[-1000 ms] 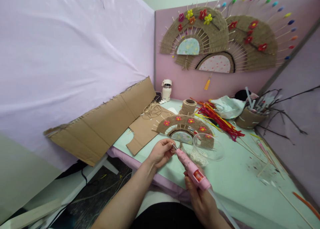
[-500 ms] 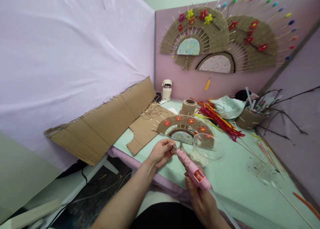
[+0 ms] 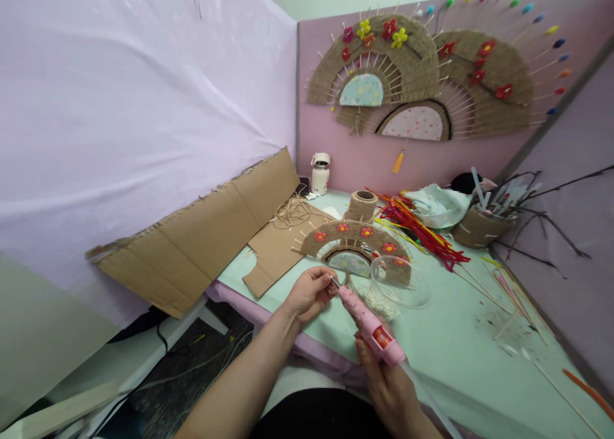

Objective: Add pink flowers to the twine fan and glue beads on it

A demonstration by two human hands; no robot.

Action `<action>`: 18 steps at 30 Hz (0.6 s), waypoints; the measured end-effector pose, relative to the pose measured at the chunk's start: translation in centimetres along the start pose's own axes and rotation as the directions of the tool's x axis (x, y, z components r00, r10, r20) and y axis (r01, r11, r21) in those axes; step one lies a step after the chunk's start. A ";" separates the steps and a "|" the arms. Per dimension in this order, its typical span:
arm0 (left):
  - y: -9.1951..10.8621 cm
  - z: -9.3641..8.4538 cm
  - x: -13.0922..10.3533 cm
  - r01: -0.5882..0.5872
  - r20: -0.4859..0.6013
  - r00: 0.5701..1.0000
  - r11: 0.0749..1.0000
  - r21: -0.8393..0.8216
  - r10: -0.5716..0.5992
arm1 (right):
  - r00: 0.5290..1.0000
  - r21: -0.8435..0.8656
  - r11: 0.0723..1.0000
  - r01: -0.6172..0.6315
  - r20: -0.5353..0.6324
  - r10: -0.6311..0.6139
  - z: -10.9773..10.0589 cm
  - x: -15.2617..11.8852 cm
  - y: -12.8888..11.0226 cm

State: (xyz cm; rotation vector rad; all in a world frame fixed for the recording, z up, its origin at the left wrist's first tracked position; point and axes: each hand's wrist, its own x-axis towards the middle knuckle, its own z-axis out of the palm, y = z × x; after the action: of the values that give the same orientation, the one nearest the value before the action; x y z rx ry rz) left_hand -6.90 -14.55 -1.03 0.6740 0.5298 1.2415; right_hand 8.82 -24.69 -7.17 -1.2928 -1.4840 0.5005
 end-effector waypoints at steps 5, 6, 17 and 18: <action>0.0 0.0 0.0 0.001 -0.003 1.000 1.000 0.002 -0.001 | 0.999 0.009 1.000 -0.022 0.031 0.022 -0.2 0.3 -0.5; 0.0 0.0 0.0 0.000 -0.003 1.000 1.000 0.001 0.000 | 0.999 0.013 1.000 -0.021 0.026 0.021 -0.3 0.4 -0.7; 0.0 0.0 0.0 -0.003 -0.005 1.000 1.000 0.007 0.003 | 0.998 0.002 0.999 -0.048 0.035 0.047 -0.1 0.2 -0.9; 0.0 0.0 0.0 -0.006 -0.005 1.000 1.000 0.008 0.006 | 0.998 -0.004 0.999 -0.054 0.024 0.054 0.0 0.1 -0.7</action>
State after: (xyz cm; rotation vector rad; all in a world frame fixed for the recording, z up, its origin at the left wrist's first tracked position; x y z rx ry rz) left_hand -6.89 -14.55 -1.08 0.6795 0.5377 1.2475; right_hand 8.53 -24.80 -6.57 -1.3368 -1.4731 0.5512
